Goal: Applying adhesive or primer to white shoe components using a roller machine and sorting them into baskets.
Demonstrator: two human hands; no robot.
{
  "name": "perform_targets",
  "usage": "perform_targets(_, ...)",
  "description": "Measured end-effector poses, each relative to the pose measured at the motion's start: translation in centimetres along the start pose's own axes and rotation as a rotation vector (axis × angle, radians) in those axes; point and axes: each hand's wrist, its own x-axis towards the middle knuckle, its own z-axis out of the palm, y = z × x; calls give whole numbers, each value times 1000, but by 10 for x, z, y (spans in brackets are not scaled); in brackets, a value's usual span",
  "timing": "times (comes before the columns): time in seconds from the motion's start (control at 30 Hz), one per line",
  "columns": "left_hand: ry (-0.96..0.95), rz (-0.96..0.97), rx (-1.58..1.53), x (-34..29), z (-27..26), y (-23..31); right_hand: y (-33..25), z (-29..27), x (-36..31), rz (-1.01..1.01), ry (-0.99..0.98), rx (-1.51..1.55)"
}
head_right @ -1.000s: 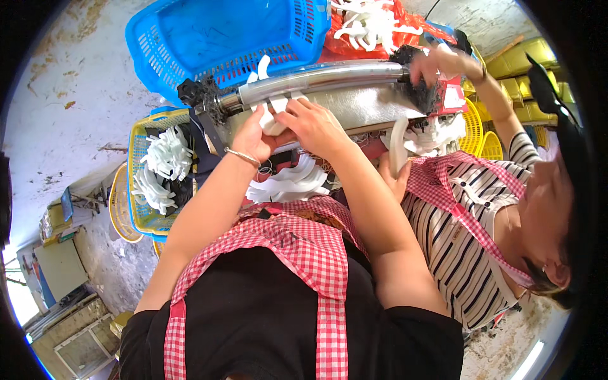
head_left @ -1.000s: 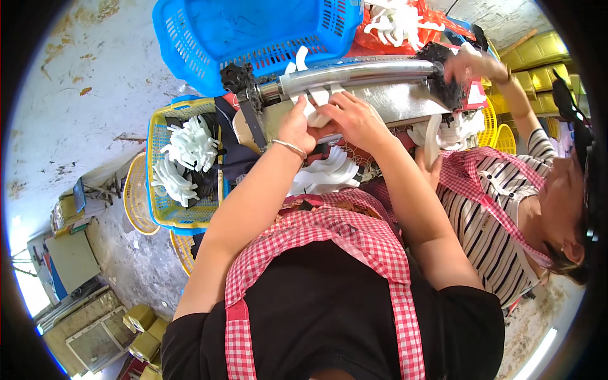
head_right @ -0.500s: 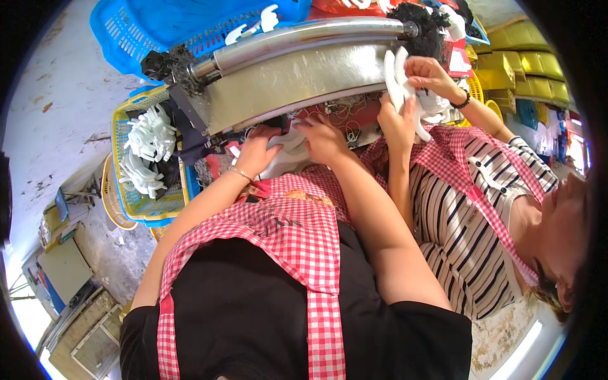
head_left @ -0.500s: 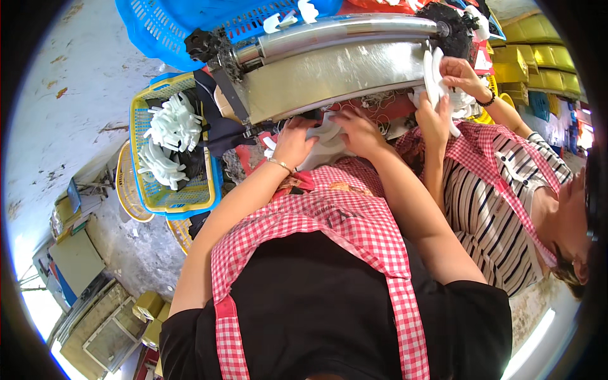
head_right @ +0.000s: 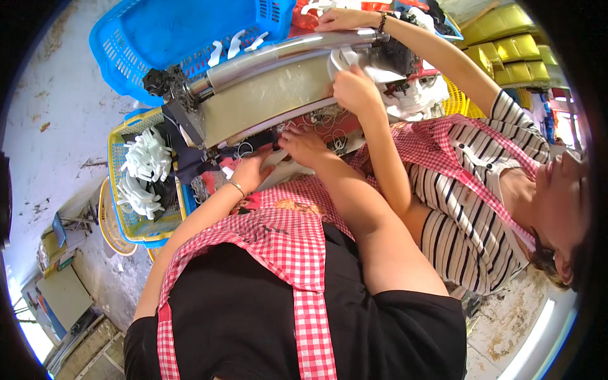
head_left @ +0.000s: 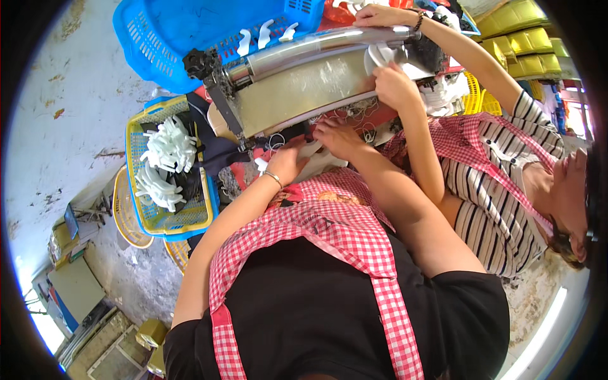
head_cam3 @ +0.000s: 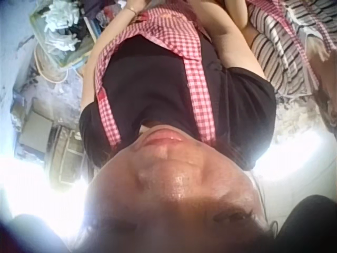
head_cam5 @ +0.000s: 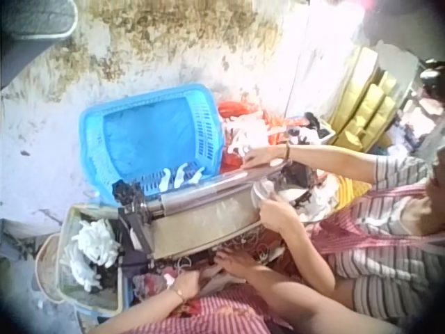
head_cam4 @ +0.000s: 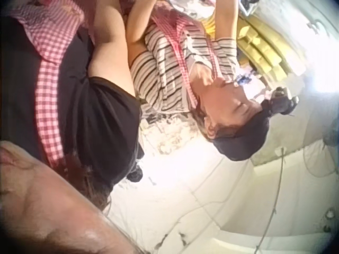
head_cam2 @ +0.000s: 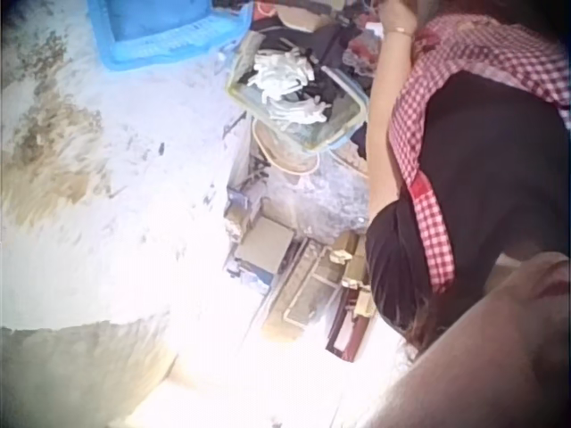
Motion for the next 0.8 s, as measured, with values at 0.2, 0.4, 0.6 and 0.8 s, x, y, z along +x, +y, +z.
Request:
perform_targets(0.2,54,-72,-19,-9,-29,39,-20,-66,-8,44,99,248)
perform_targets(0.4,208,117,153,3,-51,76,-25,-129,-18,210,260,881)
perform_targets(0.6,58,136,-352,12,-68,86,-20,-147,-14,241,311,1145)
perform_targets(0.8,-118,-71,-1256,18,-87,107,-12,-171,12,428,368,1228)
